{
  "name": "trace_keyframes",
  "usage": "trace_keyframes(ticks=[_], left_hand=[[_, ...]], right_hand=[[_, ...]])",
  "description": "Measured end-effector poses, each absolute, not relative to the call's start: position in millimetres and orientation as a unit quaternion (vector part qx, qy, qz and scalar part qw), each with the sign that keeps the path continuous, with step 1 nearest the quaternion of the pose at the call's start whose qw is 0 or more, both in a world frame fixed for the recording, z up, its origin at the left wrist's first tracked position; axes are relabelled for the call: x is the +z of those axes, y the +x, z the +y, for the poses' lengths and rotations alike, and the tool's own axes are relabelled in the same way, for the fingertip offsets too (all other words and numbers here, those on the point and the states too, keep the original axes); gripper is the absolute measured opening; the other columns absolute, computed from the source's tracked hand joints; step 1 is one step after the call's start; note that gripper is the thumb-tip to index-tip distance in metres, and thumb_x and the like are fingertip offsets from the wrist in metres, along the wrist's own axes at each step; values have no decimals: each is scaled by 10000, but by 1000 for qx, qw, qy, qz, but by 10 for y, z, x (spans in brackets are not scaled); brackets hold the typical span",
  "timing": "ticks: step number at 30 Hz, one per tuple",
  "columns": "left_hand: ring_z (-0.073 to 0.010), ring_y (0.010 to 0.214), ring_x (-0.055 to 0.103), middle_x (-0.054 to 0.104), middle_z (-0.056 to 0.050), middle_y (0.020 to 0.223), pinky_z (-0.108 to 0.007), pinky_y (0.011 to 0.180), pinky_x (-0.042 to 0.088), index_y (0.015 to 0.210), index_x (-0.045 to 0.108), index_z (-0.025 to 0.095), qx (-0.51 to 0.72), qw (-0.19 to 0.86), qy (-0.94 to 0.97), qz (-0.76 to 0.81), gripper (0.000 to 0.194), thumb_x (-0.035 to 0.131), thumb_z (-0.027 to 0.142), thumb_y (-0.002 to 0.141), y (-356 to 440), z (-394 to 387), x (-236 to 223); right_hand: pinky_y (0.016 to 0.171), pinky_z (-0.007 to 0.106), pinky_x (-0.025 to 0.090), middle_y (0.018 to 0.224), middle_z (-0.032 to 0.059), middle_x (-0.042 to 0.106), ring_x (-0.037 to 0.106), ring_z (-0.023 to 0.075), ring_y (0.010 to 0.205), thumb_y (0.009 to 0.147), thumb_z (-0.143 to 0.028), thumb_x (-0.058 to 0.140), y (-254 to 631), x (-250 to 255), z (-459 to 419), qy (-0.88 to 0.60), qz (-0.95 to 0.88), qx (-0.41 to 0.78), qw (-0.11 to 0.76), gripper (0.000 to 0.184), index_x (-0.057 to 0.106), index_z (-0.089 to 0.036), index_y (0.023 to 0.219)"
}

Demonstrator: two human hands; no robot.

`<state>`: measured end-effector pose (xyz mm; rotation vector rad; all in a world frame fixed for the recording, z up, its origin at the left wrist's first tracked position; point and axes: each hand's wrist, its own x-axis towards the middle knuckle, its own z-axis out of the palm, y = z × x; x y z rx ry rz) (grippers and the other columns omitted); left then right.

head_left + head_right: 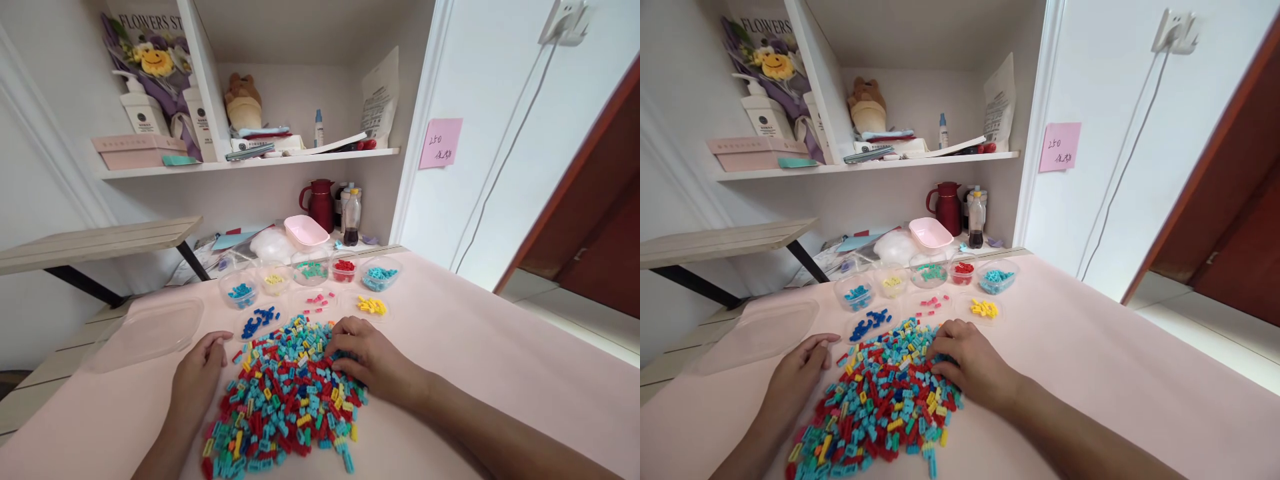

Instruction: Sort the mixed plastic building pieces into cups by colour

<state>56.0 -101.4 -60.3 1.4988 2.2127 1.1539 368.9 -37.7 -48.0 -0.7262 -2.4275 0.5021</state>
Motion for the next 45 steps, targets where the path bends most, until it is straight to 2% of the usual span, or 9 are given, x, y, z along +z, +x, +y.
trace_keyframes(ticks=[6, 13, 20, 27, 32, 35, 39, 43, 45], left_hand=[[-158, 574, 561, 591, 52, 606, -241, 571, 418, 986, 636, 241, 384, 103, 512, 761, 349, 398, 430, 815, 477, -977, -661], [-158, 551, 572, 590, 58, 579, -238, 547, 420, 970, 644, 259, 384, 98, 514, 760, 369, 381, 460, 805, 439, -947, -692], [-163, 560, 577, 600, 56, 576, -236, 542, 418, 988, 649, 257, 371, 100, 513, 768, 370, 389, 440, 797, 459, -968, -682], [-175, 585, 603, 608, 51, 580, -240, 555, 430, 999, 644, 259, 371, 105, 508, 771, 371, 389, 438, 797, 424, -948, -713], [-188, 621, 617, 602, 45, 560, -248, 582, 433, 955, 656, 256, 378, 110, 495, 775, 378, 380, 457, 792, 448, -956, -683], [-180, 617, 607, 603, 45, 579, -250, 605, 433, 965, 643, 251, 392, 111, 498, 766, 370, 370, 441, 804, 452, -968, -681], [-180, 634, 602, 606, 44, 600, -251, 608, 424, 982, 637, 254, 395, 117, 486, 771, 373, 359, 434, 811, 466, -976, -674], [-184, 654, 611, 602, 46, 580, -253, 629, 419, 962, 650, 263, 381, 124, 480, 780, 344, 373, 399, 810, 501, -981, -643], [-180, 650, 611, 605, 46, 590, -253, 622, 419, 964, 648, 263, 381, 127, 479, 780, 337, 370, 384, 817, 515, -984, -633]], right_hand=[[785, 339, 464, 924, 51, 597, 564, 187, 858, 851, -346, 574, 3996, -344, -92, -333, -816, 243, 404, 174, 690, -253, 942], [727, 323, 448, 912, 53, 661, 572, 188, 808, 762, -461, 626, 4366, -396, 230, -479, -634, 313, 521, 311, 689, -206, 930], [720, 315, 458, 911, 60, 679, 591, 206, 826, 741, -489, 627, 4251, -441, 186, -485, -643, 346, 480, 341, 688, -211, 928], [663, 289, 471, 804, 45, 672, 596, 183, 748, 769, -402, 593, 4130, -530, 187, -457, -680, 368, 439, 279, 688, -181, 911], [617, 279, 461, 733, 31, 668, 599, 169, 668, 777, -343, 553, 3987, -310, 625, -498, -698, 257, 445, 244, 705, -184, 883], [708, 309, 443, 791, 36, 670, 593, 188, 746, 737, -287, 594, 3896, -74, 925, -504, -697, 205, 466, 212, 715, -211, 895], [778, 341, 429, 900, 45, 653, 591, 184, 760, 739, -237, 576, 3824, 56, 1027, -513, -686, 171, 487, 309, 686, -228, 1027], [666, 303, 466, 796, 23, 645, 602, 155, 651, 802, -306, 523, 3794, -15, 690, -496, -693, 221, 475, 281, 676, -211, 1019], [600, 278, 463, 743, 22, 626, 585, 143, 614, 819, -360, 525, 3793, -54, 442, -453, -688, 320, 469, 291, 676, -187, 998]])
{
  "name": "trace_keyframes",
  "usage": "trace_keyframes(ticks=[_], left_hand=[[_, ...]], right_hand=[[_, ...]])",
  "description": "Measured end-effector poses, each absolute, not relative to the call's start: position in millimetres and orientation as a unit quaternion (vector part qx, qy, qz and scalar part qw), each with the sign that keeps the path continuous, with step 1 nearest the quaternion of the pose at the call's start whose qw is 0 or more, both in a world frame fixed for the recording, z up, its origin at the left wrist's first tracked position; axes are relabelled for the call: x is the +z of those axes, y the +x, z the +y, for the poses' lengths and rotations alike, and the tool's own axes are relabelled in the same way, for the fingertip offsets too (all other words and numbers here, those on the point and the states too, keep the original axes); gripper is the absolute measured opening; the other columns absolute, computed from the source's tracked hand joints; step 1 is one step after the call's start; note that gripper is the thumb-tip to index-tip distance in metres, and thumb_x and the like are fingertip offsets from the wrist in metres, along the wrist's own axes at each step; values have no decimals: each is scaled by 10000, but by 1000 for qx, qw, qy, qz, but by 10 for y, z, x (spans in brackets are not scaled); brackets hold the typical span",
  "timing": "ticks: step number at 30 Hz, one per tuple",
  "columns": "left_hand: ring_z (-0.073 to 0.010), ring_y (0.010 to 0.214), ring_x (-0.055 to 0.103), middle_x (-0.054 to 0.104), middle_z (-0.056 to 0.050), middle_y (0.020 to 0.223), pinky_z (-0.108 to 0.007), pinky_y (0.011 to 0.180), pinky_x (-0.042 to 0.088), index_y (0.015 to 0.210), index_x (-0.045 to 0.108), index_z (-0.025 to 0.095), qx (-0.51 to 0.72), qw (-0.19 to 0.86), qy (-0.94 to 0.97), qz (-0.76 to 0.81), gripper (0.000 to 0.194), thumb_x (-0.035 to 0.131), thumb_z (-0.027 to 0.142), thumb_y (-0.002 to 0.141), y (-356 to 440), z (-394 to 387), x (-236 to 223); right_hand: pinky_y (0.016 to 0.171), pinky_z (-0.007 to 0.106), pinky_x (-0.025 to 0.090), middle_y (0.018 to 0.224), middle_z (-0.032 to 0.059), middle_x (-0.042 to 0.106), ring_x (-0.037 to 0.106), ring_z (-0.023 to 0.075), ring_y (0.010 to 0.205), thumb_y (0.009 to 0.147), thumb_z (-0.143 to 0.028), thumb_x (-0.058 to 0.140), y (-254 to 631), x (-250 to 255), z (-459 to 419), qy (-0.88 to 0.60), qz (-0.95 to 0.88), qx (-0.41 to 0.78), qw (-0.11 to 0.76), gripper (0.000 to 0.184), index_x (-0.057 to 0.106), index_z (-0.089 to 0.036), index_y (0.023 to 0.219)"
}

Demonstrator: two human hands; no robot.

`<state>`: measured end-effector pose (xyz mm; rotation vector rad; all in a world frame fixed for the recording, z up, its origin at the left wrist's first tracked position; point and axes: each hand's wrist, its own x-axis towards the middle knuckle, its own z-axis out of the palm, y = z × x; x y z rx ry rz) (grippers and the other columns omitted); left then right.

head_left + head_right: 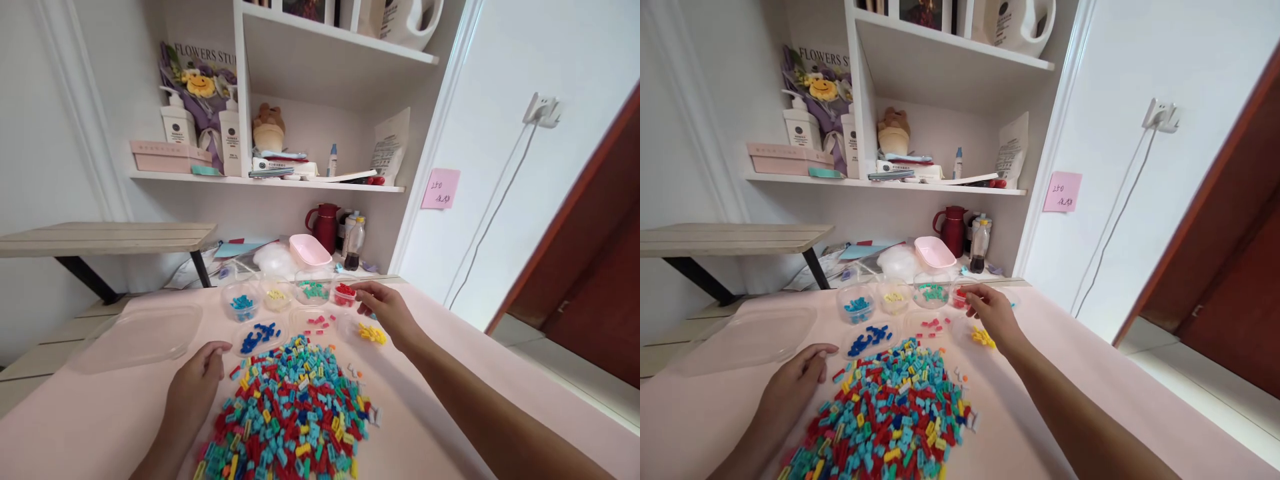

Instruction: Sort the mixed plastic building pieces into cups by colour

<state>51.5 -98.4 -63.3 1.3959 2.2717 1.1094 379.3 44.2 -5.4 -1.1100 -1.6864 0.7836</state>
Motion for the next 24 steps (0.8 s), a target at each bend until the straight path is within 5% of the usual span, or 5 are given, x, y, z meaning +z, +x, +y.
trace_keyframes(ticks=[8, 16, 24], left_hand=[[-166, 595, 582, 593, 46, 610, -249, 575, 414, 986, 635, 249, 381, 116, 500, 769, 349, 373, 420, 833, 524, -992, -627], [-159, 586, 580, 598, 52, 607, -242, 570, 416, 1000, 647, 259, 363, 99, 506, 776, 362, 396, 447, 819, 458, -967, -673], [-144, 562, 554, 587, 65, 606, -230, 542, 397, 1030, 630, 257, 373, 114, 510, 766, 352, 409, 434, 822, 495, -972, -650]], right_hand=[[544, 245, 433, 655, -11, 559, 532, 108, 560, 804, -420, 595, 3886, -193, 4, -356, -711, 491, 356, 293, 677, -171, 936], [628, 261, 477, 872, 36, 660, 617, 146, 709, 843, -254, 542, 3997, -211, -104, -348, -835, 347, 249, 189, 710, -231, 927], [781, 266, 463, 983, 31, 634, 601, 143, 858, 831, -112, 523, 3908, -326, -126, -292, -901, 250, 199, 309, 718, -287, 994]])
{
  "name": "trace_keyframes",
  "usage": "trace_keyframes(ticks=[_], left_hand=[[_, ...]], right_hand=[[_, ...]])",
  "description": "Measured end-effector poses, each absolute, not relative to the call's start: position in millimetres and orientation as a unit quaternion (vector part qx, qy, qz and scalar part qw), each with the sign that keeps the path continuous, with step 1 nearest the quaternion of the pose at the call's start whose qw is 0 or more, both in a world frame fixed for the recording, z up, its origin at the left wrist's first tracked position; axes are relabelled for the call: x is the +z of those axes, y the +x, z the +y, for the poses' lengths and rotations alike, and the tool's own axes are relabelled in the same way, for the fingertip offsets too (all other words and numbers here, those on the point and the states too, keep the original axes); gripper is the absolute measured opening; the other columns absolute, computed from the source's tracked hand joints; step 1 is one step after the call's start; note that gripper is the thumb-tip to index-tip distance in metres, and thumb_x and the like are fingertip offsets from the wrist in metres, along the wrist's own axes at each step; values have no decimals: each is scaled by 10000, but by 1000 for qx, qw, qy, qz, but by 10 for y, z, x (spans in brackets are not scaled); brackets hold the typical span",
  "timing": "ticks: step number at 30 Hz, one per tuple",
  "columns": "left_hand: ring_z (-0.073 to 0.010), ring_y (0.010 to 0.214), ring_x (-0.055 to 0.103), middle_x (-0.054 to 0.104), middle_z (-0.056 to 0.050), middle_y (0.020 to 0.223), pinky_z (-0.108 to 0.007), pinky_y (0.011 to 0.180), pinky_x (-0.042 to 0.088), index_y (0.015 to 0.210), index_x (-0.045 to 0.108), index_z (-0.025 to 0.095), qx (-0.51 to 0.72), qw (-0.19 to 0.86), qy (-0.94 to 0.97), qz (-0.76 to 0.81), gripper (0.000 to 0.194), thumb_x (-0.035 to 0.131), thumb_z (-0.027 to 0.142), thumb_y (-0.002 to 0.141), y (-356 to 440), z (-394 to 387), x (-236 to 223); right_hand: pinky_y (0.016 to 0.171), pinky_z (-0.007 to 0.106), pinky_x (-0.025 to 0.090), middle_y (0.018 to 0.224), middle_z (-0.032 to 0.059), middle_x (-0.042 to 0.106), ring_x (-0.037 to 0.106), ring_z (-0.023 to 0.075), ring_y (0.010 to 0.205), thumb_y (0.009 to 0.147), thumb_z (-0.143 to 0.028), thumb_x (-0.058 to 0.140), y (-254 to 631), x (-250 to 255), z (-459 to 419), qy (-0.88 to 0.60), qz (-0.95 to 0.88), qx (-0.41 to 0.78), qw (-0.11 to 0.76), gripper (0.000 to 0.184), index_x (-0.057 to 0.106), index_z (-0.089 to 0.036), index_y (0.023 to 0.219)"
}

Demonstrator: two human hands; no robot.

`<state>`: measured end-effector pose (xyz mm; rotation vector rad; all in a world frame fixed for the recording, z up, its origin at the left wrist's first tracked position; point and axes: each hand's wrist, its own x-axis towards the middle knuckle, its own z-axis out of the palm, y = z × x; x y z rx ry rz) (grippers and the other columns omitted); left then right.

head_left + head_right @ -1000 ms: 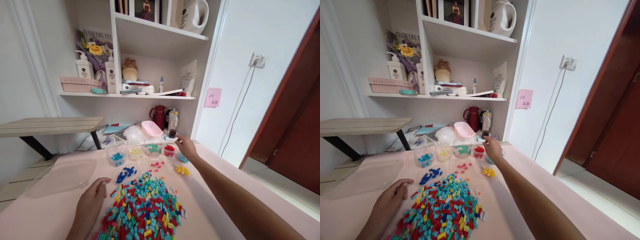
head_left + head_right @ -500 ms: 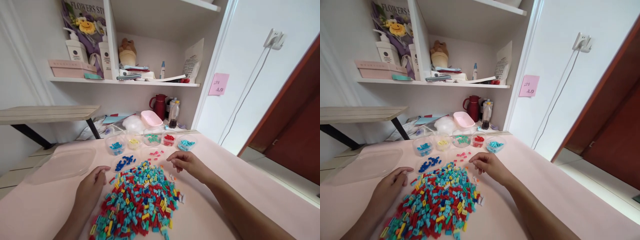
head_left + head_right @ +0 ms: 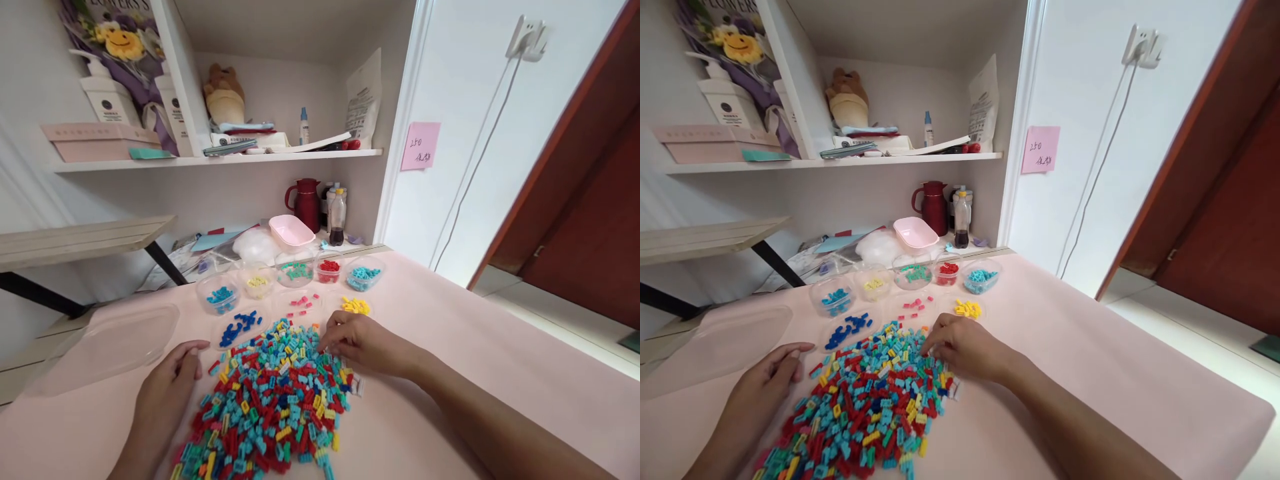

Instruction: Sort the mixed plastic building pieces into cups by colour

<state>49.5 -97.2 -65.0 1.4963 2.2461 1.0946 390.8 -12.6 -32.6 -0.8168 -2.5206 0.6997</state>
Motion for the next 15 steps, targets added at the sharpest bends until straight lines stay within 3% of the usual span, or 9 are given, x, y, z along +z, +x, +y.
trace_keyframes(ticks=[8, 15], left_hand=[[-145, 513, 546, 595, 57, 586, -238, 503, 394, 1010, 653, 241, 388, 111, 510, 759, 364, 440, 441, 793, 552, -991, -584], [-147, 528, 549, 594, 57, 593, -236, 520, 396, 1023, 645, 241, 379, 105, 518, 760, 353, 436, 422, 803, 532, -988, -604]], right_hand=[[702, 255, 442, 940, 27, 637, 590, 148, 796, 809, -146, 556, 3984, -281, -95, -323, -908, 197, 178, 198, 696, -243, 909], [747, 269, 436, 982, 36, 641, 598, 157, 831, 810, -152, 563, 3936, -350, -97, -324, -911, 173, 189, 229, 690, -252, 973]])
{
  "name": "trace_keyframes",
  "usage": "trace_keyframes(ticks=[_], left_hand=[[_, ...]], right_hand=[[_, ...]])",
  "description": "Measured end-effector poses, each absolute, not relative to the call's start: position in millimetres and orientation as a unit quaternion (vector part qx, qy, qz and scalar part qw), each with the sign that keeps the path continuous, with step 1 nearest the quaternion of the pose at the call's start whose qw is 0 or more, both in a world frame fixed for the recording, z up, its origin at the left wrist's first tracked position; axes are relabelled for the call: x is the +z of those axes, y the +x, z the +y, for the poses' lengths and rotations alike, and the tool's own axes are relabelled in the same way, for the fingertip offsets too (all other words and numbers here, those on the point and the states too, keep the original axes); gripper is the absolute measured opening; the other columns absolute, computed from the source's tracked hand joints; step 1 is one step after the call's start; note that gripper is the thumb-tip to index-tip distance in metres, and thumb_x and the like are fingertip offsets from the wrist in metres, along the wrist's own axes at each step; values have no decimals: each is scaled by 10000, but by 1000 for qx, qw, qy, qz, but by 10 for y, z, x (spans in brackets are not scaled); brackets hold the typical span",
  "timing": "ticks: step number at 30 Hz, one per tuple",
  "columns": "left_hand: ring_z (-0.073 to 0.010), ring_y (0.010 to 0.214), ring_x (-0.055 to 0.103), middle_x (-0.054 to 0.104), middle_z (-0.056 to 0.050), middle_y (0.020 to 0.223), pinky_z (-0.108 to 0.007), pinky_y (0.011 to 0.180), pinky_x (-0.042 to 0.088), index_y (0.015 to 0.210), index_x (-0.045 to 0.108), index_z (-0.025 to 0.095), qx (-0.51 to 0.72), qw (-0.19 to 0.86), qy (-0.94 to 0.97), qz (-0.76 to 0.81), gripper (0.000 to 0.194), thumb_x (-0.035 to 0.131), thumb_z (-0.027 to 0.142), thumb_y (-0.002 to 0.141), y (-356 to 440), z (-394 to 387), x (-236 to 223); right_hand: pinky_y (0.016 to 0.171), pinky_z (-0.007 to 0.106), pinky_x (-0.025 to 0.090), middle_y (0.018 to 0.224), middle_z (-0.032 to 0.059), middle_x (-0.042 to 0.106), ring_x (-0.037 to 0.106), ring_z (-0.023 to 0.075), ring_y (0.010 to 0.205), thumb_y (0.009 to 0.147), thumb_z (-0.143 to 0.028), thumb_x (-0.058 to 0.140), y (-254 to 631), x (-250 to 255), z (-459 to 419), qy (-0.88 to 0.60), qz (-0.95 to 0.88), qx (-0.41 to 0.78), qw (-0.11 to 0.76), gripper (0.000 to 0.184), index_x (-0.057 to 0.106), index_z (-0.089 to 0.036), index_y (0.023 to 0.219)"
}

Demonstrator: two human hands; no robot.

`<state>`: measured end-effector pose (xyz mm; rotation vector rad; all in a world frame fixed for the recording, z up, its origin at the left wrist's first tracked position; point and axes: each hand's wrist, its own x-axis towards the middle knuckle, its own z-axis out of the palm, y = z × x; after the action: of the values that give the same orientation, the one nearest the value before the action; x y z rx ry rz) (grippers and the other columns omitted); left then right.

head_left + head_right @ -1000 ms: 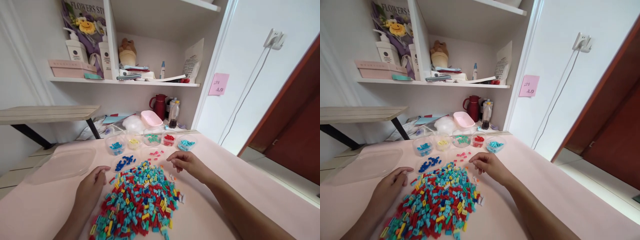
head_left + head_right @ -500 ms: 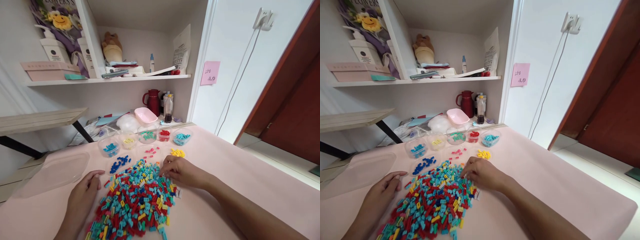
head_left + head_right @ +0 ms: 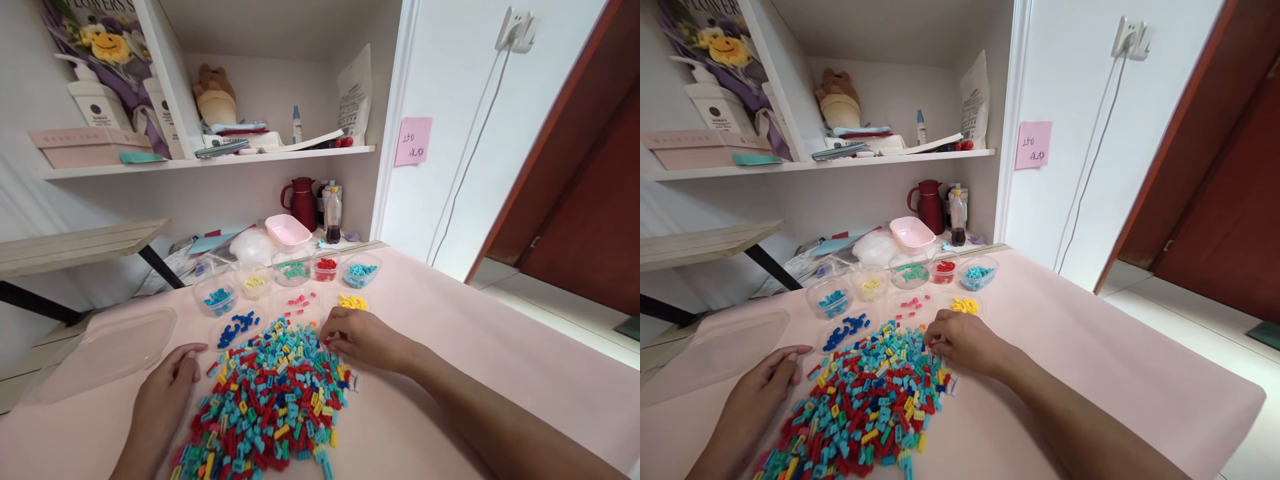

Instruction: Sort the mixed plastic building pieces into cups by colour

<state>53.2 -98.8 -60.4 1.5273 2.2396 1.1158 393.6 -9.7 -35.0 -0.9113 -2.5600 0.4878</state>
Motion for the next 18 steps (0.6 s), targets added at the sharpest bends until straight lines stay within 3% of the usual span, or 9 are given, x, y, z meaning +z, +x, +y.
trace_keyframes(ticks=[10, 18], left_hand=[[-150, 528, 549, 599, 50, 599, -238, 516, 396, 1014, 641, 233, 379, 103, 522, 757, 349, 432, 423, 808, 540, -996, -597], [-144, 525, 550, 597, 58, 584, -236, 524, 411, 986, 660, 237, 391, 108, 516, 754, 352, 447, 434, 786, 560, -995, -584]], right_hand=[[659, 258, 407, 924, 23, 666, 594, 163, 791, 784, -158, 583, 3889, -413, -98, -360, -903, 148, 180, 274, 684, -275, 1009], [655, 251, 400, 868, 10, 661, 586, 153, 761, 745, -164, 617, 3865, -453, -62, -370, -894, 167, 190, 149, 696, -249, 838]])
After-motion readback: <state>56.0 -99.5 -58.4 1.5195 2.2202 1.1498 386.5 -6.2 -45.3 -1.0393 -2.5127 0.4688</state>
